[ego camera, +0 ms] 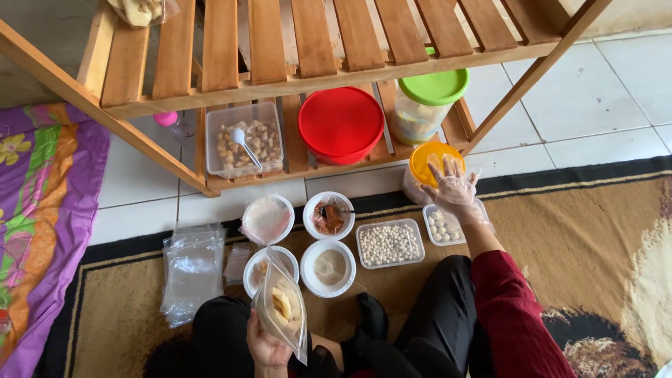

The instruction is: Packaging various snacks into small plastic bags while sitting on the floor

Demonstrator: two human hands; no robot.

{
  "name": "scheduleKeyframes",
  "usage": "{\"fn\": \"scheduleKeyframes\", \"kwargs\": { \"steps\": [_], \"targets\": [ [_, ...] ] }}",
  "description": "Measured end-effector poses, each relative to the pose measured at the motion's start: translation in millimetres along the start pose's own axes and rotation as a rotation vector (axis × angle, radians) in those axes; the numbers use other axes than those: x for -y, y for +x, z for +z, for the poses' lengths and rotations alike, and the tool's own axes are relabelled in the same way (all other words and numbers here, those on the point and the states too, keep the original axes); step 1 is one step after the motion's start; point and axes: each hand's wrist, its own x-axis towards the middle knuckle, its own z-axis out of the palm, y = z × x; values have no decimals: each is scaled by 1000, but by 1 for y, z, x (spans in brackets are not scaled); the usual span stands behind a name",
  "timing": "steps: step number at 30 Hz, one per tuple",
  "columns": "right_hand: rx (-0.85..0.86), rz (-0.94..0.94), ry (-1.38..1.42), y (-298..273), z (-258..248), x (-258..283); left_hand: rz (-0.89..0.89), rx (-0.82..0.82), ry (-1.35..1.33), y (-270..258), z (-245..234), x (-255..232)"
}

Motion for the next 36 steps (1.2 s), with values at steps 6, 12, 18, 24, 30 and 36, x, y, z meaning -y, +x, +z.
{"fn": "scheduleKeyframes", "kwargs": {
  "steps": [6, 12, 18, 24, 30, 36],
  "targets": [
    [102, 189, 235, -32, -22, -8, -2, 178, -72, -4, -13, -6],
    [24, 747, 439, -82, 15, -73, 40, 328, -133, -18, -10, -4],
    [197, 833, 747, -93, 130, -152, -25, 300, -102, -17, -16, 9],
    [134, 1004, 1376, -68, 214, -184, -88, 302, -69, -24, -12, 16],
    [493, 710, 282, -68, 160, -168, -102, 375, -100, -40, 3, 10],
    [293, 1183, 702, -95, 78, -120, -13, 351, -97, -44, 3, 13]
  ]
}}
